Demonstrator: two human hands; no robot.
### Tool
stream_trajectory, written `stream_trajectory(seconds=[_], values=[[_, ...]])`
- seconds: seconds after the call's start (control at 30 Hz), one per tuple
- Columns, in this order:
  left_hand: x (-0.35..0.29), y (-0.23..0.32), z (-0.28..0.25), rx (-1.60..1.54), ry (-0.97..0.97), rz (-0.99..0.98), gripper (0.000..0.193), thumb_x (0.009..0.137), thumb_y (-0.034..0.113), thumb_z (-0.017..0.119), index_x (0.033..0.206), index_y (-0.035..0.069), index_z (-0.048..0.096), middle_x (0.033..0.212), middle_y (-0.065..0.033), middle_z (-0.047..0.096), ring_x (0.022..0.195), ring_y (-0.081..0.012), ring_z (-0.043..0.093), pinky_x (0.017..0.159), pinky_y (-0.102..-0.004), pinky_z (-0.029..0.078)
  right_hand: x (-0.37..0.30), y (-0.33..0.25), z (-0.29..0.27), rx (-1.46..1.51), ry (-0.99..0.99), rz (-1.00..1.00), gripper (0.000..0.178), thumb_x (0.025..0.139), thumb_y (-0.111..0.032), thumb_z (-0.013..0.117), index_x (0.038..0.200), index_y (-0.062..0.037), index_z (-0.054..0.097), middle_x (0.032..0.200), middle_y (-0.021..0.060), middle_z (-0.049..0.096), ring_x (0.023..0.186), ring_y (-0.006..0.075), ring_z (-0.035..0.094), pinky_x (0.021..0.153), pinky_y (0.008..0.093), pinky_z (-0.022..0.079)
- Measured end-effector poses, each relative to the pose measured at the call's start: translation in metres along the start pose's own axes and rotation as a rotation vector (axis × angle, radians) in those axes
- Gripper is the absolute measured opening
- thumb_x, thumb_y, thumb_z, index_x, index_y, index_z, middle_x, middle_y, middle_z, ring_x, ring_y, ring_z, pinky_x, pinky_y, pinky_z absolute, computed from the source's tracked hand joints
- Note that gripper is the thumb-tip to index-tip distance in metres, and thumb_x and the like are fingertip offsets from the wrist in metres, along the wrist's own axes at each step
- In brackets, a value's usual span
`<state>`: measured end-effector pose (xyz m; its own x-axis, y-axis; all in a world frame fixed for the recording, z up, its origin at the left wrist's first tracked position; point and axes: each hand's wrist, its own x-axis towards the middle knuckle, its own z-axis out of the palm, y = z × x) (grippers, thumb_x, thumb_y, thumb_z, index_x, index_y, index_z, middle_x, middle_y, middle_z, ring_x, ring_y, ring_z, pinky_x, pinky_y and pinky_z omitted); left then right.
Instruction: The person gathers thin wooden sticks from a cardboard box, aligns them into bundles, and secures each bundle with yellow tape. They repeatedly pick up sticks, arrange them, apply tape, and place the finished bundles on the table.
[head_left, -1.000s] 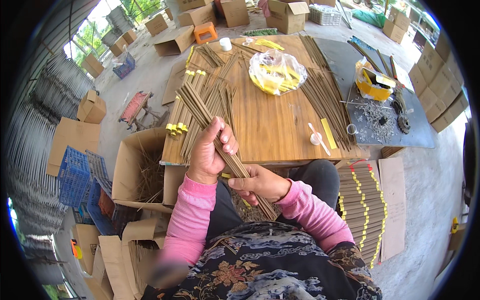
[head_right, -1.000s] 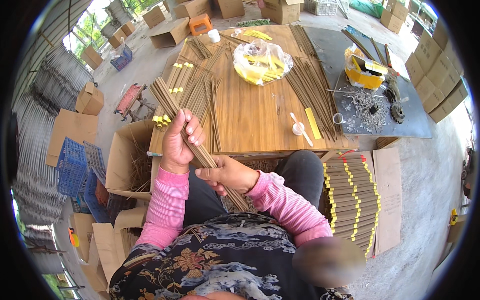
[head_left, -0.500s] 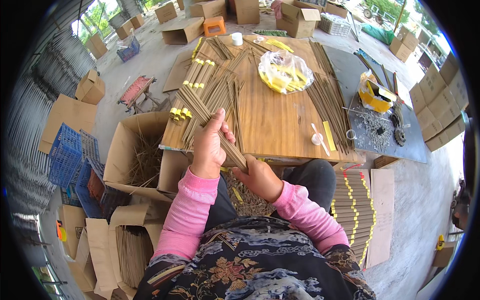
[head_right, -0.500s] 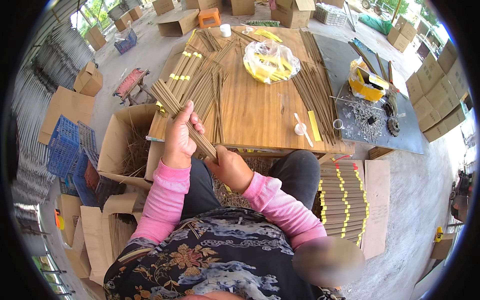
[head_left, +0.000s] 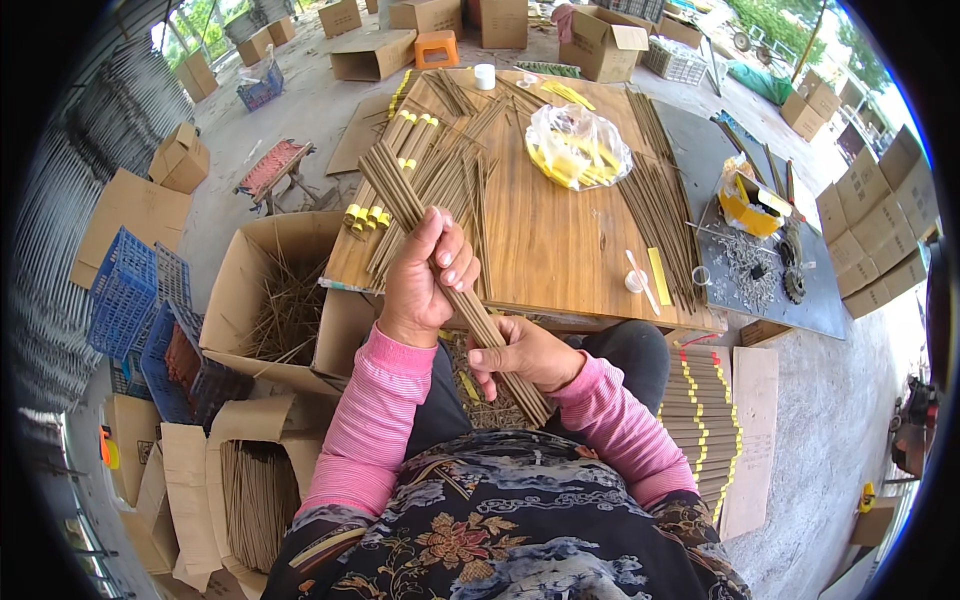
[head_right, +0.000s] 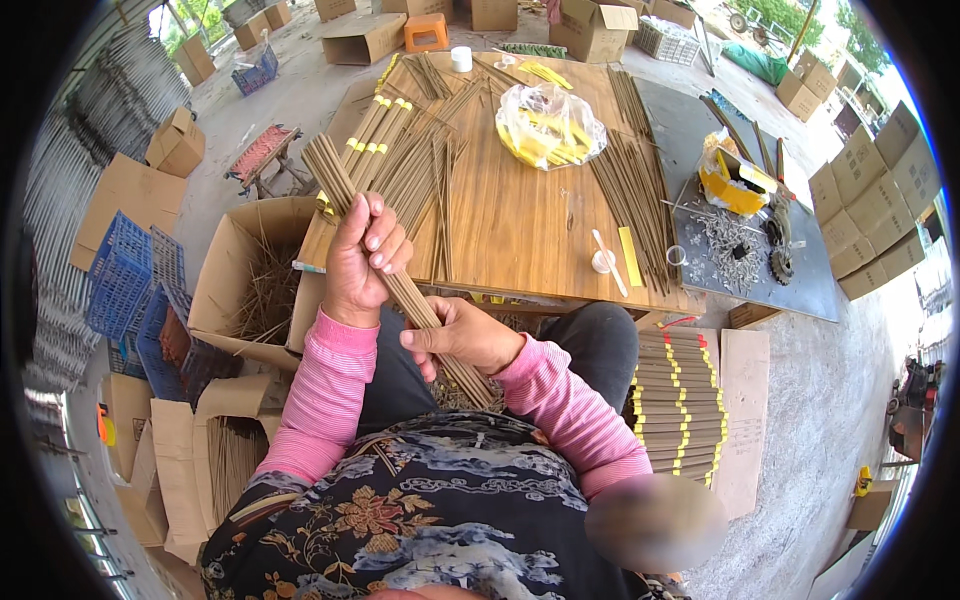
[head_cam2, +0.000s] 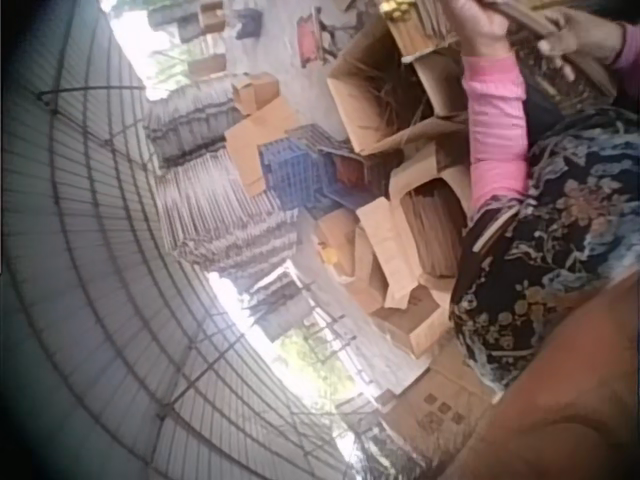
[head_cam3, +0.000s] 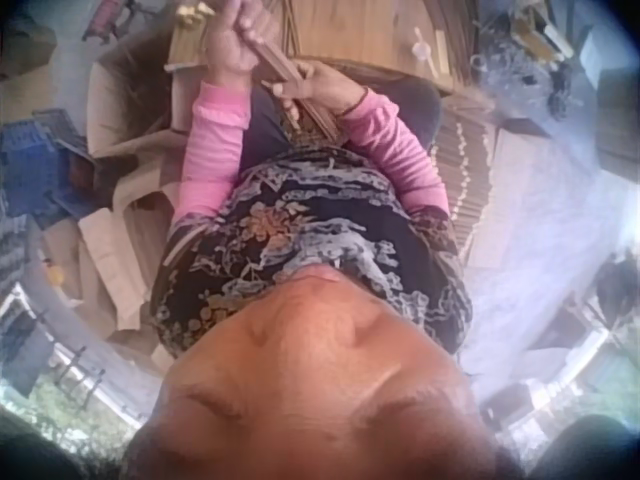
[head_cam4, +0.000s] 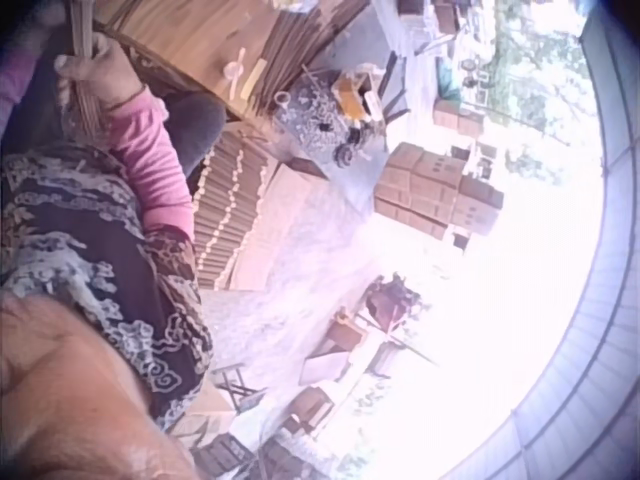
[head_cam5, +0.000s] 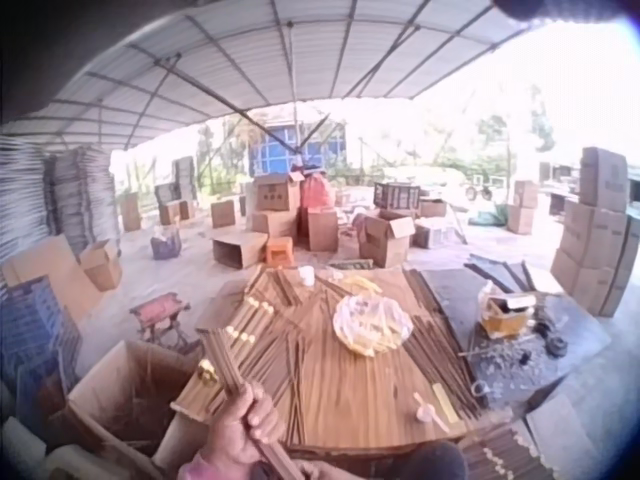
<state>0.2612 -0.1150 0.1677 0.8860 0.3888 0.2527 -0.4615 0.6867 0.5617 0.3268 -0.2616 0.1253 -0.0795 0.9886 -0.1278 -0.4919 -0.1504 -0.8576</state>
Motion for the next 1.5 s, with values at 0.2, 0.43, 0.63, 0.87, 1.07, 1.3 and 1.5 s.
stream_trajectory(seconds=[0.2, 0.43, 0.63, 0.87, 1.07, 1.3, 1.5], values=[[0.003, -0.005, 0.005, 0.205, 0.432, 0.062, 0.017, 0.082, 0.022, 0.062, 0.077, 0.011, 0.050, 0.056, 0.0018, 0.044, 0.043, -0.0093, 0.042, 0.043, -0.0228, 0.037, 0.004, -0.009, 0.013, -0.583, 0.350, -0.047, 0.019, 0.084, -0.017, 0.060, 0.084, -0.0025, 0.048, 0.058, 0.0005, 0.050, 0.043, 0.0095, 0.051, 0.040, 0.0216, 0.041], [-0.003, 0.004, -0.002, -0.023, 0.084, -0.028, 0.021, 0.081, 0.027, 0.063, 0.077, 0.013, 0.049, 0.056, 0.0038, 0.043, 0.045, -0.0076, 0.042, 0.042, -0.0215, 0.035, -0.003, -0.013, 0.014, -0.245, 0.103, 0.052, 0.024, 0.084, -0.022, 0.059, 0.082, -0.0018, 0.046, 0.055, 0.0004, 0.047, 0.041, 0.0080, 0.044, 0.038, 0.0224, 0.036], [-0.006, -0.003, 0.006, 0.187, 0.364, 0.055, 0.015, 0.085, 0.025, 0.058, 0.079, 0.012, 0.052, 0.055, 0.0051, 0.041, 0.043, -0.0053, 0.039, 0.040, -0.0206, 0.033, 0.009, 0.010, 0.009, -0.751, 0.348, -0.318, 0.025, 0.082, -0.020, 0.062, 0.086, 0.0013, 0.049, 0.058, 0.0013, 0.050, 0.051, 0.0125, 0.052, 0.045, 0.0259, 0.038], [-0.004, -0.003, 0.006, 0.218, 0.451, 0.055, 0.019, 0.083, 0.027, 0.060, 0.077, 0.012, 0.050, 0.055, 0.0043, 0.041, 0.041, -0.0065, 0.038, 0.040, -0.0206, 0.033, 0.010, 0.009, 0.011, -0.839, 0.423, -0.326, 0.026, 0.082, -0.021, 0.062, 0.079, -0.0014, 0.047, 0.055, 0.0005, 0.048, 0.043, 0.0095, 0.048, 0.039, 0.0239, 0.038], [-0.012, 0.005, 0.001, -0.036, 0.094, 0.014, 0.018, 0.081, 0.022, 0.064, 0.077, 0.013, 0.049, 0.055, 0.0028, 0.044, 0.041, -0.0079, 0.039, 0.040, -0.0221, 0.036, 0.001, -0.012, 0.012, -0.353, 0.110, 0.046, 0.027, 0.082, -0.022, 0.061, 0.086, 0.0013, 0.047, 0.057, 0.0032, 0.050, 0.043, 0.0089, 0.048, 0.039, 0.0249, 0.038], [-0.012, -0.003, 0.004, 0.153, 0.352, 0.038, 0.017, 0.084, 0.024, 0.060, 0.075, 0.014, 0.049, 0.054, 0.0036, 0.041, 0.041, -0.0076, 0.039, 0.040, -0.0218, 0.034, 0.002, -0.008, 0.017, -0.440, 0.204, 0.029, 0.024, 0.082, -0.019, 0.061, 0.082, -0.0023, 0.045, 0.056, 0.0006, 0.048, 0.041, 0.0078, 0.048, 0.036, 0.0213, 0.038], [-0.011, 0.002, -0.003, 0.080, 0.269, 0.027, 0.015, 0.084, 0.023, 0.059, 0.076, 0.014, 0.050, 0.054, 0.0040, 0.041, 0.041, -0.0074, 0.041, 0.039, -0.0215, 0.034, 0.005, -0.015, 0.018, -0.404, 0.159, 0.073, 0.022, 0.084, -0.019, 0.059, 0.081, -0.0034, 0.044, 0.054, 0.0000, 0.047, 0.040, 0.0077, 0.047, 0.036, 0.0219, 0.038]])
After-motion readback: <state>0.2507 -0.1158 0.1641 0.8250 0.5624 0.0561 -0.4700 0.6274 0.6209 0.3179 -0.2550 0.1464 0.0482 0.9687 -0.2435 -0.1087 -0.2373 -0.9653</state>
